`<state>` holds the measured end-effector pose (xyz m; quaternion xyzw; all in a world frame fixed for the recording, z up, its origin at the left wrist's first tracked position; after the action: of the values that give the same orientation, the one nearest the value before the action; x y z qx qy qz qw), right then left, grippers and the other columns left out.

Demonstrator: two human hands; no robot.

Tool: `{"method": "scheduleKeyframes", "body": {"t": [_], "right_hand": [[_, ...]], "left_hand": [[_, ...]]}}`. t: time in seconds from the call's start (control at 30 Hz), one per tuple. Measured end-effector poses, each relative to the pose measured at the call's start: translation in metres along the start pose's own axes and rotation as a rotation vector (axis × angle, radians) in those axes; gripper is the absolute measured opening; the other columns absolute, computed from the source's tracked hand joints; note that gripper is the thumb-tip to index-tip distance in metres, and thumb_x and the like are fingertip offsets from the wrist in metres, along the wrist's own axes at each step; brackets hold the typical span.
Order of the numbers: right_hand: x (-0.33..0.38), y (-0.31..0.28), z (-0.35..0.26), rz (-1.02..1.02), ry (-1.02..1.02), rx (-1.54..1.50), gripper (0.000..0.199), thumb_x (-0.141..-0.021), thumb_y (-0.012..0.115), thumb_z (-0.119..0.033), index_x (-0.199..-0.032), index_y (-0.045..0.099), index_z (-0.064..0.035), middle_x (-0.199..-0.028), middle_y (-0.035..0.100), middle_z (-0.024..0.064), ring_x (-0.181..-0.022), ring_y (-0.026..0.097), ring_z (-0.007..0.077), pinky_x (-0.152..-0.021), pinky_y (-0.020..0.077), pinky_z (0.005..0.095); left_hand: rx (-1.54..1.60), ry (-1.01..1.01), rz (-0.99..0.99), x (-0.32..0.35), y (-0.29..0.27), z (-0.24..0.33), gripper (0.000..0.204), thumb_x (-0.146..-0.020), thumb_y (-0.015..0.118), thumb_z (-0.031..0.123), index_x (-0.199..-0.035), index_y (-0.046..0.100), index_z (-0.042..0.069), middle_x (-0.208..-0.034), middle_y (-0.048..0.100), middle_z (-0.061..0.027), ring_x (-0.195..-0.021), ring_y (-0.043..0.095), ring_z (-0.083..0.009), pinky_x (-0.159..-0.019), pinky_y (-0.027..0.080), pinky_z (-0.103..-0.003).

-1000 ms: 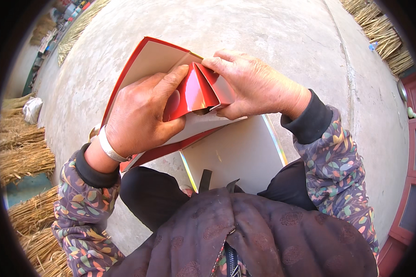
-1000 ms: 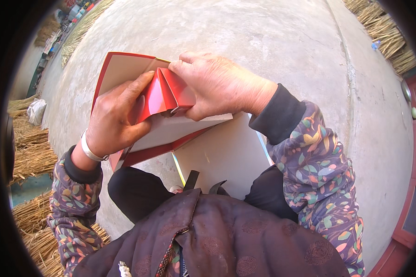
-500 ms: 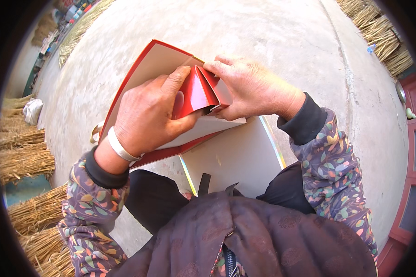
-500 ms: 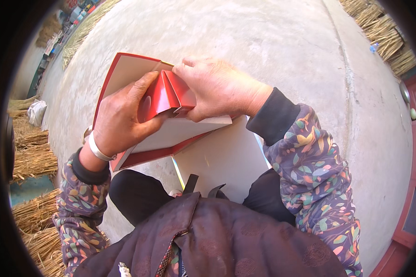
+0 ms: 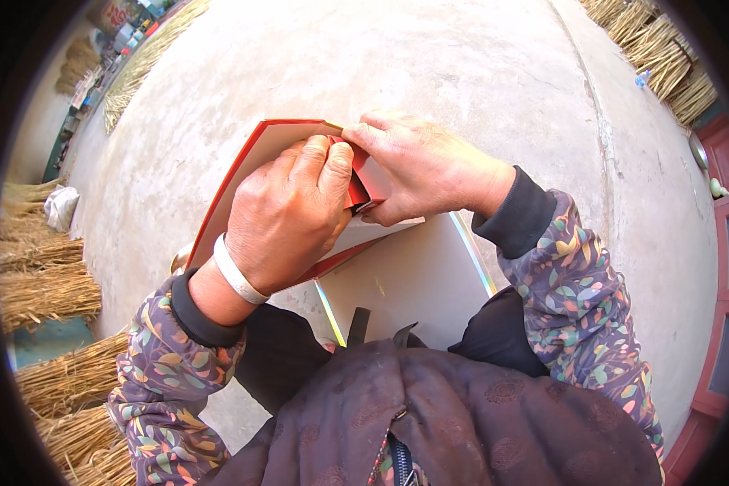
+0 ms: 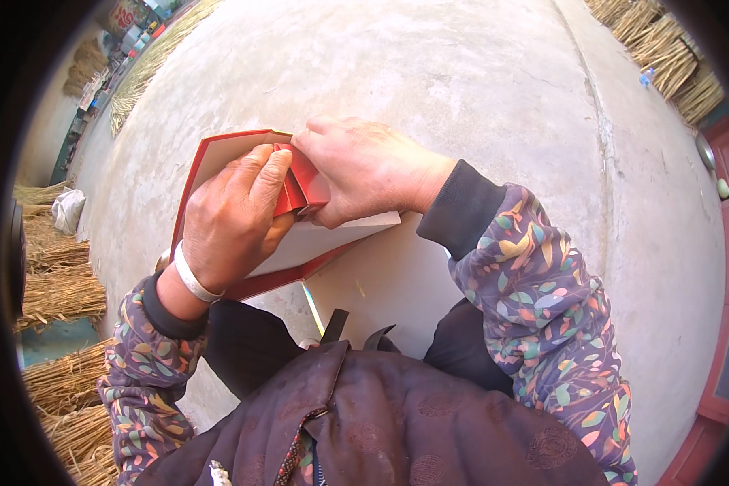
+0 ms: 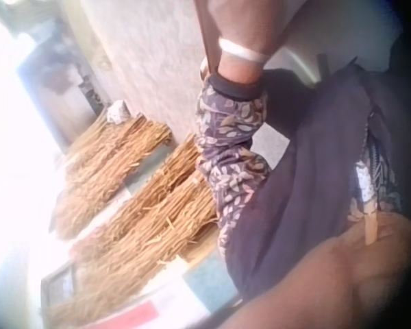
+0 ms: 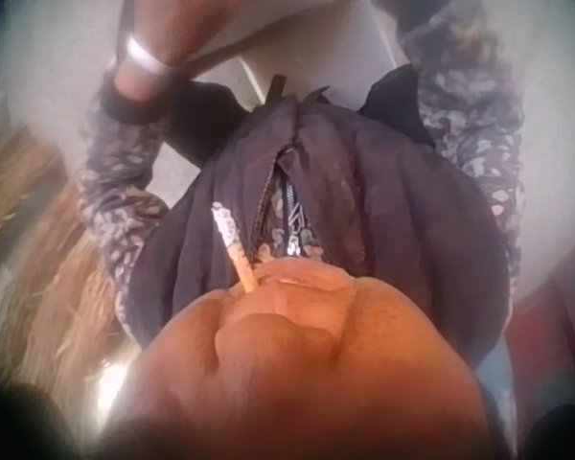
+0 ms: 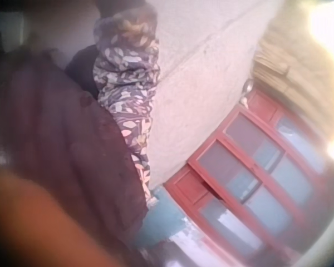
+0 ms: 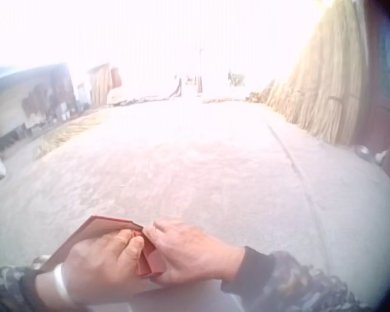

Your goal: The person assembles a red cardboard box by folding and tucking its flaps into place. They manipulate the box's sides and top flaps to form a rectangular container.

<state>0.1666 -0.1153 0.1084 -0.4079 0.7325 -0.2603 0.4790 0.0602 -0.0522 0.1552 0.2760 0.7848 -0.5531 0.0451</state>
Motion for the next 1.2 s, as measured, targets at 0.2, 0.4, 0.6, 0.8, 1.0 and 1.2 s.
{"method": "scheduleKeyframes", "body": {"t": [0.2, 0.4, 0.6, 0.8, 1.0, 1.2], "right_hand": [[0.000, 0.002, 0.002, -0.013, -0.020, -0.040, 0.062, -0.073, 0.082, -0.038, -0.114, 0.063, 0.0032, -0.108, 0.064, 0.0208, -0.103, 0.066, 0.0396, -0.090, 0.0539, 0.0465], [-0.008, 0.002, 0.005, -0.064, 0.013, -0.047, 0.074, -0.070, 0.084, -0.031, -0.130, 0.057, 0.0023, -0.114, 0.063, 0.0192, -0.105, 0.065, 0.0398, -0.091, 0.0544, 0.0443], [-0.016, 0.001, 0.002, -0.100, 0.019, -0.027, 0.074, -0.071, 0.083, -0.038, -0.128, 0.058, 0.0026, -0.115, 0.063, 0.0208, -0.108, 0.064, 0.0394, -0.093, 0.0525, 0.0439], [-0.013, 0.010, 0.018, 0.017, 0.103, -0.062, 0.074, -0.073, 0.083, -0.040, -0.129, 0.059, 0.0025, -0.119, 0.063, 0.0219, -0.113, 0.063, 0.0388, -0.099, 0.0509, 0.0430], [0.001, 0.031, 0.007, 0.208, 0.102, 0.053, 0.079, -0.077, 0.080, -0.021, -0.144, 0.042, -0.0020, -0.133, 0.057, 0.0231, -0.118, 0.061, 0.0419, -0.098, 0.0532, 0.0471], [0.012, 0.029, 0.000, 0.452, -0.001, 0.301, 0.066, -0.078, 0.074, -0.012, -0.140, 0.050, -0.0080, -0.141, 0.051, 0.0179, -0.117, 0.062, 0.0351, -0.093, 0.0554, 0.0437]], "left_hand": [[0.020, 0.070, 0.050, 0.004, -0.006, -0.002, 0.044, -0.077, 0.072, 0.008, -0.119, 0.064, -0.003, -0.116, 0.069, -0.0197, -0.100, 0.071, -0.0318, -0.081, 0.059, -0.038], [0.133, 0.018, 0.084, 0.005, -0.012, -0.018, 0.047, -0.073, 0.075, 0.005, -0.120, 0.065, 0.001, -0.114, 0.071, -0.0186, -0.099, 0.071, -0.0332, -0.085, 0.059, -0.040], [0.296, -0.032, 0.077, 0.006, -0.010, -0.036, 0.045, -0.074, 0.074, 0.002, -0.118, 0.066, 0.002, -0.116, 0.071, -0.0166, -0.104, 0.071, -0.0351, -0.088, 0.058, -0.041], [0.421, -0.081, 0.033, -0.006, 0.010, -0.060, 0.040, -0.077, 0.071, 0.002, -0.116, 0.068, 0.004, -0.107, 0.072, -0.0166, -0.094, 0.071, -0.0361, -0.083, 0.057, -0.039], [0.497, -0.224, -0.151, -0.026, 0.039, -0.100, 0.040, -0.077, 0.068, 0.004, -0.117, 0.069, 0.000, -0.093, 0.072, -0.0190, -0.082, 0.071, -0.0280, -0.077, 0.056, -0.035], [0.563, -0.223, -0.275, -0.047, 0.062, -0.107, 0.042, -0.078, 0.067, 0.003, -0.120, 0.069, -0.002, -0.104, 0.076, -0.0173, -0.094, 0.074, -0.0249, -0.088, 0.058, -0.034]]}}
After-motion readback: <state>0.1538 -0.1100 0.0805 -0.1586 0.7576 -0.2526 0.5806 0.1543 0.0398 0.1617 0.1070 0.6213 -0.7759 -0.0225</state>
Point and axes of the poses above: each hand's wrist, its own x-axis away from the middle knuckle, its own y-axis out of the palm, z = x × y, the point moved 7 cm from there along -x, towards the middle knuckle
